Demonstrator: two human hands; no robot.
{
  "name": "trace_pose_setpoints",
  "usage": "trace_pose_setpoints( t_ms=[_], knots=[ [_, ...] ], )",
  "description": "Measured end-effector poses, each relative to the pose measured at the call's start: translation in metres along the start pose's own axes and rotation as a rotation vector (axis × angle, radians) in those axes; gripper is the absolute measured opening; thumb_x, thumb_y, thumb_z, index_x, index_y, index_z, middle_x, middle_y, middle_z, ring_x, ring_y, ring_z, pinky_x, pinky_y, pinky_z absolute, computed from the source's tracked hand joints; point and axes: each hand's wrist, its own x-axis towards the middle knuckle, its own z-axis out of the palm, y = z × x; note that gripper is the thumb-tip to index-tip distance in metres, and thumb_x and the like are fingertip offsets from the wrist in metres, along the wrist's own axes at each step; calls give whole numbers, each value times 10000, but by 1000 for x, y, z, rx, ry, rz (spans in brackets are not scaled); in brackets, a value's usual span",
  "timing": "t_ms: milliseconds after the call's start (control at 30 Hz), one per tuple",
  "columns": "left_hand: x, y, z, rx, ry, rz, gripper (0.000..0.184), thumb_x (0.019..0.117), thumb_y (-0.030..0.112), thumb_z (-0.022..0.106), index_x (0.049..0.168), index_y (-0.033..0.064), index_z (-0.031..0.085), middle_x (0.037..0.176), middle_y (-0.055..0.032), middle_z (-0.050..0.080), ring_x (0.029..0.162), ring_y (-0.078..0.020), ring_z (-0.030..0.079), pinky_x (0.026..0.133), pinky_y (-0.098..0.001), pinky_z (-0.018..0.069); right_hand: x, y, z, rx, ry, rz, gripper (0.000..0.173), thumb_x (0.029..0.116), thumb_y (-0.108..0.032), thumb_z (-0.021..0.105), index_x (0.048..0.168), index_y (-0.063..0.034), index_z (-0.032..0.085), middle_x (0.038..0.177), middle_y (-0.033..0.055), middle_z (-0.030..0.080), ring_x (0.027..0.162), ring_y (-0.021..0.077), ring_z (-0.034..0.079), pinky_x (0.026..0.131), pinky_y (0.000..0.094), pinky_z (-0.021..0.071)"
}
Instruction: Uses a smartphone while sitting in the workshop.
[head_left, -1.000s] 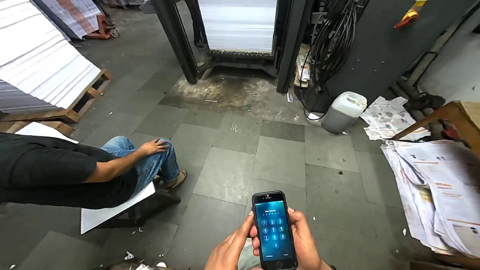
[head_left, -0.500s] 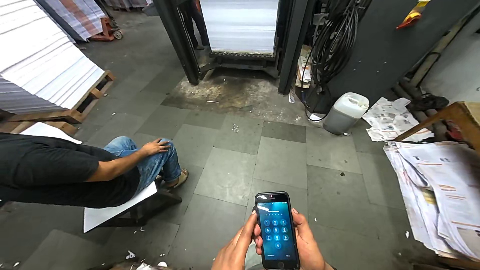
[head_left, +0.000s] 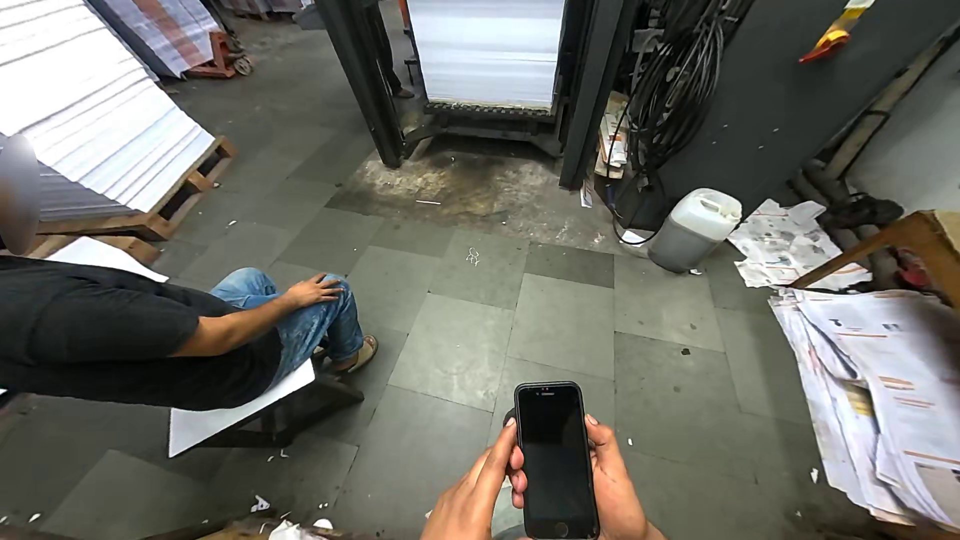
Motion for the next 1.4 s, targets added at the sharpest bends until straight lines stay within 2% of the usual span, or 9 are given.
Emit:
trace_pose_setpoints(
  t_ms=[167,367,467,567,600,667,800,1100,1400],
  knots=[
    [-1,-6,3,-67,24,-30,1094,803,365,873,1604,-16,234,1368,-132,615,1141,-135,669,967,-340,588,1,1,-2,17,59,-11,669,952,-659,490,1275,-93,641,1197,193,675,1094,325,674,946,493,553],
    [-2,-11,6,-189,-36,-140,1114,814,251,867,1633,47,140,1420,-70,617,1182,-156,678,1004,-391,590,2,0,10,-348,471,-135,589,1099,-443,193,1336,-21,529,1150,186,694,1048,258,702,916,440,588],
    [-1,-12,10,-275,-34,-150,1096,829,136,843,1635,52,106,1393,-57,643,1177,-171,690,1021,-391,592,4,0,11,-619,532,-220,527,1106,-387,235,1421,-17,439,1205,173,654,1082,247,678,934,415,579],
    [1,-12,7,-302,-5,-137,1070,830,103,835,1635,54,131,1388,-50,652,1193,-167,685,1041,-387,584,1,-2,10,-676,402,-274,521,1098,-365,328,1465,4,315,1263,157,616,1127,232,658,961,409,569],
    [1,-12,5,-297,8,-134,1065,832,118,838,1634,52,140,1391,-45,651,1199,-163,680,1045,-385,579,-1,-5,10,-649,316,-256,571,1071,-337,436,1493,1,252,1294,160,600,1139,244,655,966,431,567],
    [1,-14,1,-301,44,-116,1055,832,156,851,1626,33,168,1389,-48,655,1203,-166,679,1046,-383,578,-4,-12,12,-612,136,-183,870,952,-174,668,1566,-23,69,1399,180,548,1192,294,639,992,497,550],
    [-3,-16,-3,-228,94,-93,1015,842,243,850,1622,46,232,1364,-42,675,1191,-159,685,1023,-397,583,-6,-19,17,-842,-38,-102,1160,796,160,660,1567,-29,-186,1542,172,401,1315,278,562,1064,478,526],
    [-3,-5,-16,-151,80,-55,982,857,239,841,1613,25,251,1289,-50,718,1180,-189,695,1028,-453,574,-7,-12,24,-859,-14,-152,1122,803,203,599,1555,-5,-207,1556,189,372,1334,274,545,1076,478,517],
    [0,4,-23,-298,76,42,977,857,153,835,1596,-40,225,1253,-111,725,1137,-217,712,1045,-433,571,-9,-14,30,-802,-107,-234,1032,860,83,628,1560,-1,-127,1551,128,378,1358,231,514,1099,460,491]
  ],
)
